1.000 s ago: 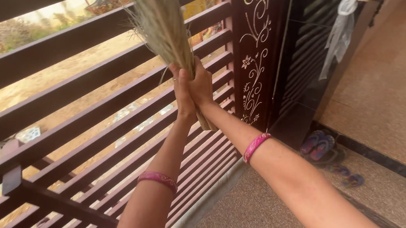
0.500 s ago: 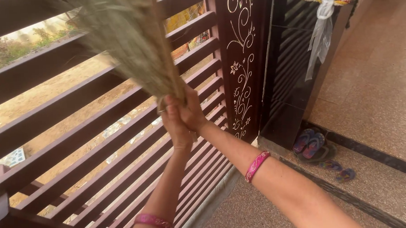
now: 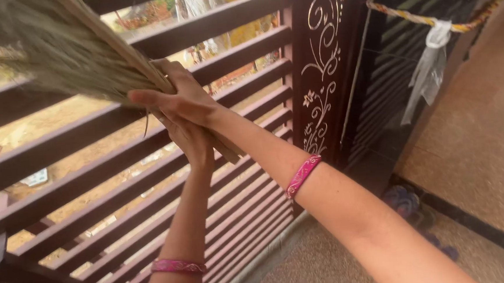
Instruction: The recorder is sweeping a metal gate with a broom to remove dust.
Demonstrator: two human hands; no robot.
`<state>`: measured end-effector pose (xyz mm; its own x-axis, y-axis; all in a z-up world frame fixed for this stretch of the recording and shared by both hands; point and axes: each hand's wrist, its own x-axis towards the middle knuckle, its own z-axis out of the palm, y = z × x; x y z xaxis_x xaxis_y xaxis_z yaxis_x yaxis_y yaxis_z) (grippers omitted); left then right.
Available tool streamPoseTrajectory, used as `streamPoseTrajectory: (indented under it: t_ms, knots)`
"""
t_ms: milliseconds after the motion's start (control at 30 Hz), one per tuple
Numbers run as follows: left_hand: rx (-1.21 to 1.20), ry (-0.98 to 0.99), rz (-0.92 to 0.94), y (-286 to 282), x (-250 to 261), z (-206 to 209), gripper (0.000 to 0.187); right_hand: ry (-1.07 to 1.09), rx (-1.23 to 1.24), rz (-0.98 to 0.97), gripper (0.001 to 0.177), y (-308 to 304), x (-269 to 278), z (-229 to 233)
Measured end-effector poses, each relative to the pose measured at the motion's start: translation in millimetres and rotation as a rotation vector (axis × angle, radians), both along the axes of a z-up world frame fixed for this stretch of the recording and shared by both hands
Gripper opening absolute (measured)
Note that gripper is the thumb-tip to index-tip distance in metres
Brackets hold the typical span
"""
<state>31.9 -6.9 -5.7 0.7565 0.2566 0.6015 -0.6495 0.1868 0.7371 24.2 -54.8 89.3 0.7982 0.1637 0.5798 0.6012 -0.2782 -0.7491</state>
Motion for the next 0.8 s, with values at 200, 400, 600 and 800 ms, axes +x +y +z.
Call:
streamPoseTrajectory:
  t_ms: [200,400,600,800]
  knots:
    - [-0.043,0.034,0.059,-34.9,20.9,-12.5,0.074,-0.053,-0.202,-0.111,0.109,-15.3,49.1,22.5]
    - [0.119,0.098,-0.024,-73.2,54.4,-22.5,0.075,-0.121,0.059,-0.330,0.072,-59.5,48.7,14.4]
    - [0.280,0.183,-0.297,-124.9,78.7,-30.1,0.081,-0.235,0.323,-0.742,0.054,-126.8,46.1,-16.1]
    - [0.382,0.432,-0.408,-149.2,44.9,-0.8,0.088,-0.218,0.271,-1.172,0.059,-165.1,39.1,-8.6]
